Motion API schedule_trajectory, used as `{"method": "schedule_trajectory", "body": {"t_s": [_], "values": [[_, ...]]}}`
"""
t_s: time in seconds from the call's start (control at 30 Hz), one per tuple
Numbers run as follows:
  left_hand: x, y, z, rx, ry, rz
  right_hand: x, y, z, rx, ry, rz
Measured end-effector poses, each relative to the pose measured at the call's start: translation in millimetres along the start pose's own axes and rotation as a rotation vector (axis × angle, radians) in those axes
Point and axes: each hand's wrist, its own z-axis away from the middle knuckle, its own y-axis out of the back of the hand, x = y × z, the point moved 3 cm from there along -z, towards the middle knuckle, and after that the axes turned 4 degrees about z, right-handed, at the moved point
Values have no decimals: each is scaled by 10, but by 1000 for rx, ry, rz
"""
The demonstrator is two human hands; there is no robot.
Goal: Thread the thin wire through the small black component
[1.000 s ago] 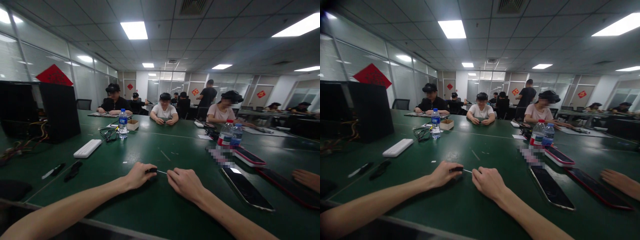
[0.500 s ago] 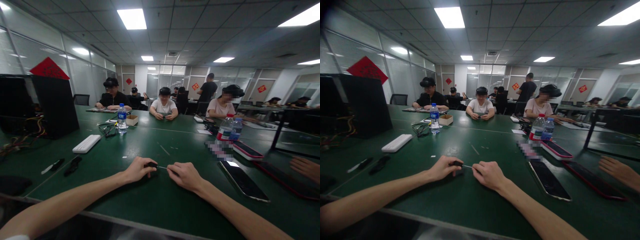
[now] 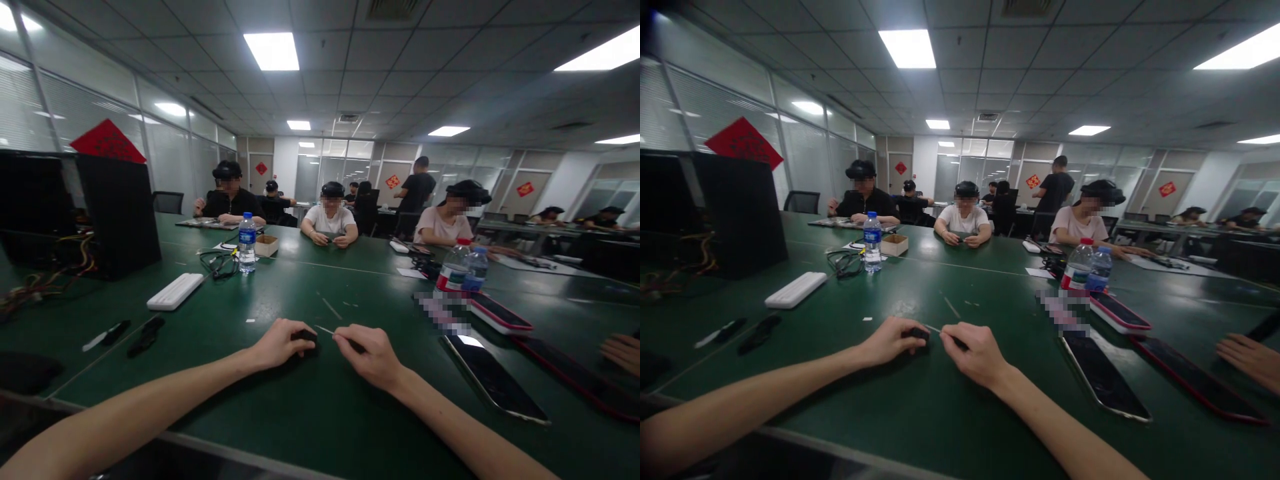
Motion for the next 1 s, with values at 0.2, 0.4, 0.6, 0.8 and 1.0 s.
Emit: {"method": "schedule_trajectory", "body": {"t_s": [0.2, 0.4, 0.6, 0.8, 1.0], "values": [[-31, 40, -19, 5, 41, 93, 341, 108, 95, -256, -3, 215], [-26, 15, -13, -15, 77, 77, 210, 17, 62, -363, 21, 267], [-40, 5, -25, -8, 55, 53, 194, 5, 70, -376, 32, 357], [-34, 14, -17, 1, 58, -18, 69, -12, 60, -405, 35, 459], [-13, 30, 22, 18, 38, -55, -127, -32, 52, -444, -4, 578]]}}
